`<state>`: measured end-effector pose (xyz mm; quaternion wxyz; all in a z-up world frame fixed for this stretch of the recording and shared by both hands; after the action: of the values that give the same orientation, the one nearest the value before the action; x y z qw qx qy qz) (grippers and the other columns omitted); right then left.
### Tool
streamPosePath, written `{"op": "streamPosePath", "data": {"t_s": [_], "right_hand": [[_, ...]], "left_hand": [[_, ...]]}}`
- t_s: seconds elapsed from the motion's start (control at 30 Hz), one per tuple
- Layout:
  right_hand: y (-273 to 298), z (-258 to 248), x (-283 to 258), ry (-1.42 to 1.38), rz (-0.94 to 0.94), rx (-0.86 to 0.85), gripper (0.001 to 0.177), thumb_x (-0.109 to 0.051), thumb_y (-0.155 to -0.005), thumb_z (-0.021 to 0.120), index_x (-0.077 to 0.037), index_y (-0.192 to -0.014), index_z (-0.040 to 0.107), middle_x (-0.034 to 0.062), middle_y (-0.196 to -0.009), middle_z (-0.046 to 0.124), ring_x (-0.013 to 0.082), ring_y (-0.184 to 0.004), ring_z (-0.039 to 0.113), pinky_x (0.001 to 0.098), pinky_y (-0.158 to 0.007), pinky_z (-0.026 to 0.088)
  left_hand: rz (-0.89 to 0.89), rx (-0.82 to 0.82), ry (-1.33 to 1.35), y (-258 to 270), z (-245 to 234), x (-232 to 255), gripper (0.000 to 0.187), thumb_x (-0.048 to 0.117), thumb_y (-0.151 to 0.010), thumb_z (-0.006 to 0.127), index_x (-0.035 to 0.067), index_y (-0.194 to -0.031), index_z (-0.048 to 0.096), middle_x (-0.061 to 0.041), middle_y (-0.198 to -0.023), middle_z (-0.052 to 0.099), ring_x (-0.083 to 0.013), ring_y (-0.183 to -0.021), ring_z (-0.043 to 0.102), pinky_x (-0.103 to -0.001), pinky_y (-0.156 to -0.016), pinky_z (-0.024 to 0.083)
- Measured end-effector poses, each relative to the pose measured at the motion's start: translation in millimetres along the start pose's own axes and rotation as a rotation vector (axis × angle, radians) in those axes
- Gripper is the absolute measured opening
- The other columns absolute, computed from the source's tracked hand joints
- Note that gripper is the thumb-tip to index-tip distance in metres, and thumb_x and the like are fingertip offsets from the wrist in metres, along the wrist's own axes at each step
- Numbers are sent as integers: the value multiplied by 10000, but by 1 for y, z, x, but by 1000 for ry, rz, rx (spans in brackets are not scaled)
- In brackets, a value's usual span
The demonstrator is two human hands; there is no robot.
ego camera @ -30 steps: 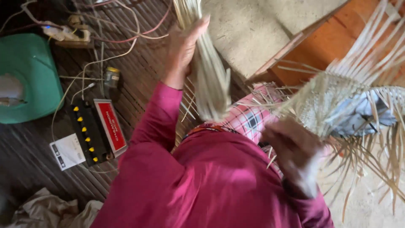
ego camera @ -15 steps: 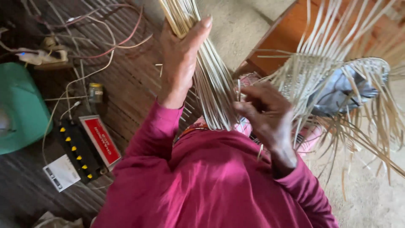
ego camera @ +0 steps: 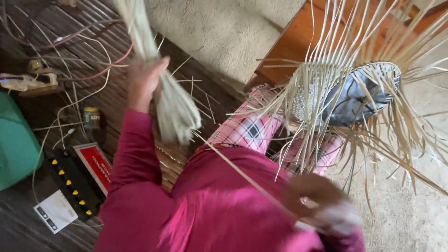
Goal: Weaving thin strips of material around a circular frame to create a base for a basket or hat.
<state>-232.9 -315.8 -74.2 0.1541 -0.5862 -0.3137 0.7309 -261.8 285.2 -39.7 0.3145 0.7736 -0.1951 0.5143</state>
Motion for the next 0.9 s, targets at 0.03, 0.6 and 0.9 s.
{"op": "streamPosePath", "data": {"t_s": [0.03, 0.6, 0.9], "right_hand": [[53, 2, -7, 102, -6, 131, 233, 19, -950, 447, -57, -1158, 520, 110, -1022, 542, 138, -827, 510, 222, -604, 445], [-294, -32, -111, 1184, -83, 1018, 174, 26, -853, 739, -113, -958, 737, 62, -1069, 693, 54, -646, 509, 223, -503, 421], [-284, -33, -134, 1472, -179, 1175, 124, -66, -958, 682, -162, -1031, 657, 11, -1085, 540, 56, -696, 518, 217, -579, 411]], "left_hand": [[47, 74, -104, -6, -11, -32, 428, 340, -814, 890, 48, -1058, 692, -85, -927, 681, -234, -820, 685, -388, -735, 564], [895, -793, 327, 206, 87, 217, 116, 200, -1086, 515, 117, -1120, 587, -153, -1449, 594, -310, -1412, 600, -459, -1275, 522], [1022, -1108, 238, 259, 144, 239, 236, -93, -993, 612, -4, -1210, 586, -109, -987, 625, -195, -690, 615, -323, -609, 498]]}}
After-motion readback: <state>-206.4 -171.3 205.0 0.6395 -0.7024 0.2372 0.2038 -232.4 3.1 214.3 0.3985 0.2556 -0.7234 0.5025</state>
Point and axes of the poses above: each hand's wrist, its own y-axis away from the middle knuckle, its own z-axis out of the palm, x = y × z, the point moved 3 cm from there along -y, towards the middle knuckle
